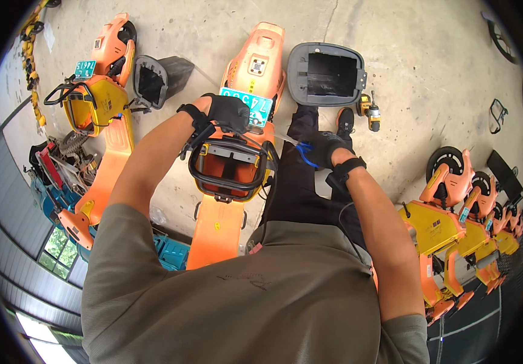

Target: The person disassembles the seat and storage compartment of an electric scooter using a power drill and scissors, then uses the drill to secure internal components and reattach the storage tub.

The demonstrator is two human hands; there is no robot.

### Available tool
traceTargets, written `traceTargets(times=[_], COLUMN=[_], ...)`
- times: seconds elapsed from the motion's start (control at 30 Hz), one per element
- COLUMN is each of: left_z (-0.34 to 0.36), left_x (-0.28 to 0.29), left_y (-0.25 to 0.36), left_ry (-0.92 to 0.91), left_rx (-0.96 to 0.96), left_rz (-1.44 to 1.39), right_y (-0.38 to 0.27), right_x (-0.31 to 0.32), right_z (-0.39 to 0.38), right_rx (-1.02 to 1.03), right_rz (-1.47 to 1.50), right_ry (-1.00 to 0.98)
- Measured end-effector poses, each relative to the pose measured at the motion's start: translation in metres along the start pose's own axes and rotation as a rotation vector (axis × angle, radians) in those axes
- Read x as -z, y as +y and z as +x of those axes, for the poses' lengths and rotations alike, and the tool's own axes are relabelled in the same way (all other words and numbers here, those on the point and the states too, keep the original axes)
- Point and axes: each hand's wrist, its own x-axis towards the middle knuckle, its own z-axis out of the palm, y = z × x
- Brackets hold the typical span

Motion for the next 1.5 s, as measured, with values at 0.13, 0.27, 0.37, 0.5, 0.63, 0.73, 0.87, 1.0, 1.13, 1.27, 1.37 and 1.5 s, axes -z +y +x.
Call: traceTargets(times=[0.13, 0.27, 0.37, 0.5, 0.63, 0.73, 0.87, 1.0, 1.13, 1.27, 1.37, 1.5], left_z=[-0.015, -0.02, -0.027, -0.019, -0.018, -0.015, -0.014, -0.012, -0.012, -0.008, -0.009, -0.022], left_x=[0.007, 0.007, 0.006, 0.008, 0.01, 0.011, 0.012, 0.013, 0.014, 0.011, 0.009, 0.009], left_y=[0.003, 0.002, 0.008, 0.002, 0.001, -0.001, -0.003, -0.004, -0.006, -0.016, -0.012, -0.008], left_ry=[0.095, 0.261, 0.235, 0.244, 0.219, 0.222, 0.229, 0.224, 0.245, 0.274, 0.302, 0.298], left_rx=[-0.14, -0.344, -0.214, -0.222, -0.182, -0.196, -0.211, -0.231, -0.21, -0.231, -0.239, -0.215], left_rz=[-0.11, 0.084, -0.111, -0.09, -0.125, -0.107, -0.054, -0.037, -0.02, 0.0, 0.0, -0.064], right_y=[-0.018, -0.032, -0.049, -0.056, -0.069, -0.078, -0.076, -0.079, -0.087, -0.092, -0.078, -0.08], right_x=[0.011, 0.017, 0.018, 0.008, -0.002, -0.002, -0.006, -0.002, 0.001, 0.005, 0.003, 0.018], right_z=[-0.001, 0.009, 0.019, 0.044, 0.072, 0.082, 0.089, 0.083, 0.078, 0.075, 0.084, 0.078], right_rx=[0.14, 0.259, 0.283, 0.365, 0.369, 0.346, 0.327, 0.352, 0.325, 0.299, 0.339, 0.264], right_rz=[-0.007, 0.002, -0.048, -0.116, -0.207, -0.241, -0.233, -0.239, -0.279, -0.313, -0.282, -0.139], right_ry=[-0.09, -0.068, -0.11, -0.109, -0.123, -0.171, -0.189, -0.17, -0.142, -0.158, -0.181, -0.336])
